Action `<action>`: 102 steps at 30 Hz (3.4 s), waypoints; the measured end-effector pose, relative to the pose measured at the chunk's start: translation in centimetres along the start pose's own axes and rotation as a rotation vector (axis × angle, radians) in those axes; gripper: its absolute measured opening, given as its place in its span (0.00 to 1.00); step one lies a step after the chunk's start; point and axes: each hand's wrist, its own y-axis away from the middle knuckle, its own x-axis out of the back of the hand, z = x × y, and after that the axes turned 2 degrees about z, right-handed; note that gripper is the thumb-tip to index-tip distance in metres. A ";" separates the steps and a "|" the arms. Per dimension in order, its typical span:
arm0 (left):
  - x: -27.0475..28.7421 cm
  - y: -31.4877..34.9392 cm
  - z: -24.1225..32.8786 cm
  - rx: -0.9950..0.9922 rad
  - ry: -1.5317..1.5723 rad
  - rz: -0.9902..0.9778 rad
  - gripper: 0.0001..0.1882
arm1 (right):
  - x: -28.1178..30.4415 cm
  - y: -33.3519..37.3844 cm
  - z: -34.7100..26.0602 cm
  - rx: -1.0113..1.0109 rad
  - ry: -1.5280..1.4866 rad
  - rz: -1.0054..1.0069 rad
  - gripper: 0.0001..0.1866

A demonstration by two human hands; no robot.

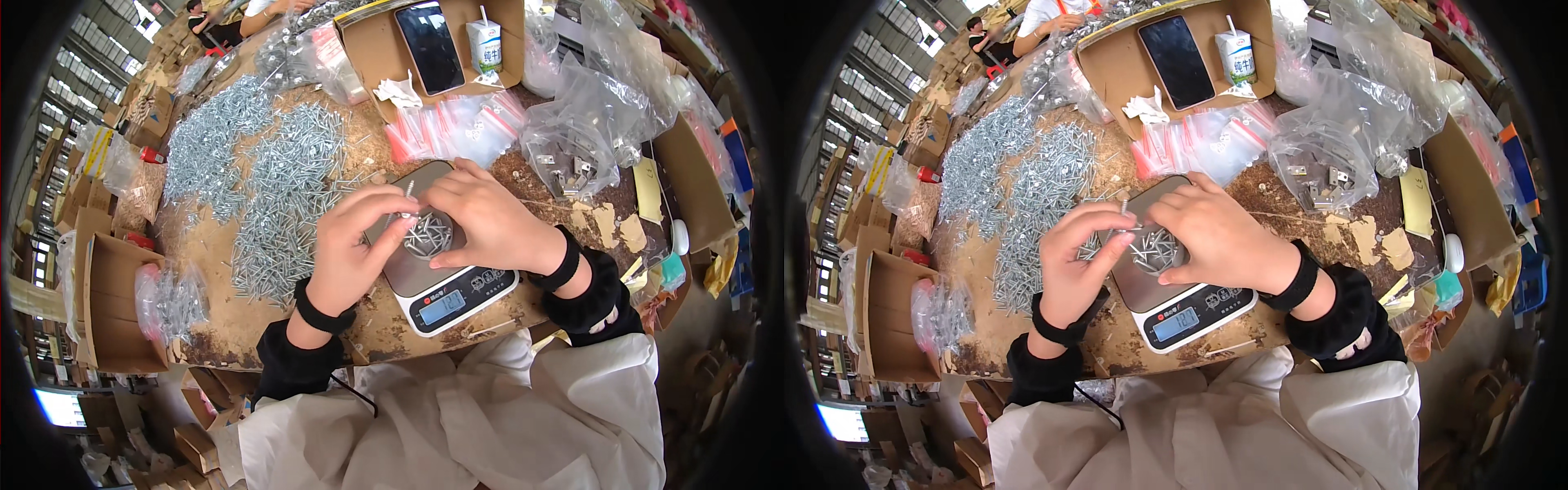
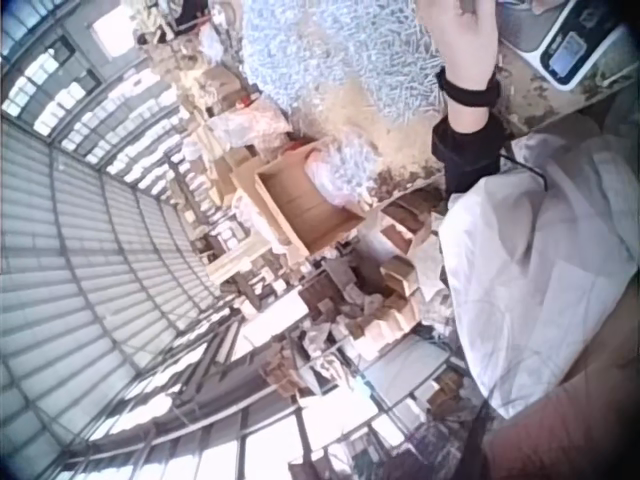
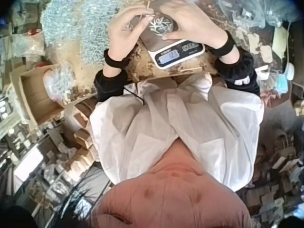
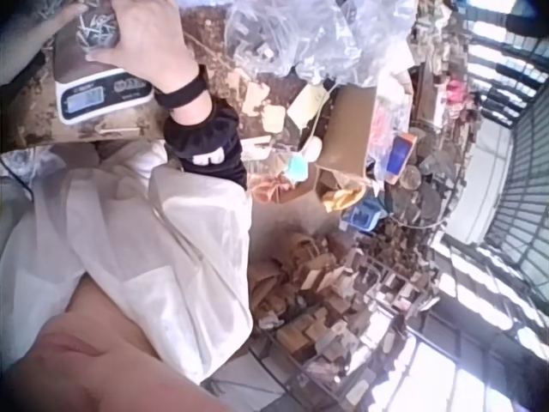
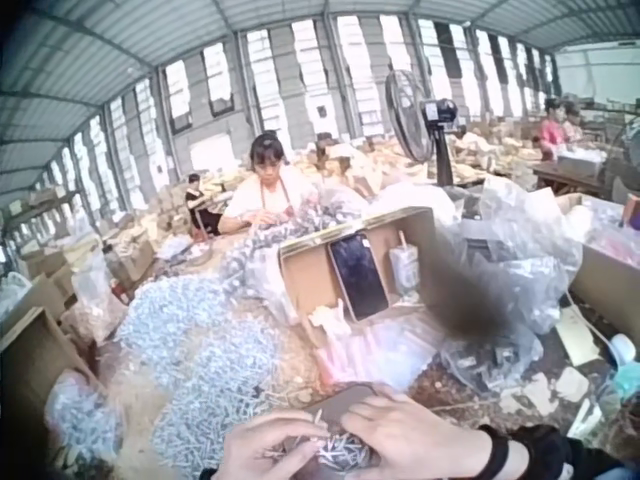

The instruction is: The person scoops nails from a large pile on a table and places them onto a digital scale. After weighing, the person transfers the nails into small plastic bags and seals them. The process is repeated continuously throughout the video.

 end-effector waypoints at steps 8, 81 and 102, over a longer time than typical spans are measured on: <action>4.3 0.7 -4.4 0.101 0.097 0.318 0.06 | 4.0 -0.5 1.3 -0.093 -0.170 0.161 0.28; 6.9 0.7 -3.9 -0.087 -0.354 0.535 0.01 | 7.2 6.7 11.8 -0.555 0.281 0.078 0.06; 8.1 1.0 -3.9 -0.137 -0.443 0.563 0.02 | 6.5 6.1 11.8 -0.651 0.203 0.055 0.09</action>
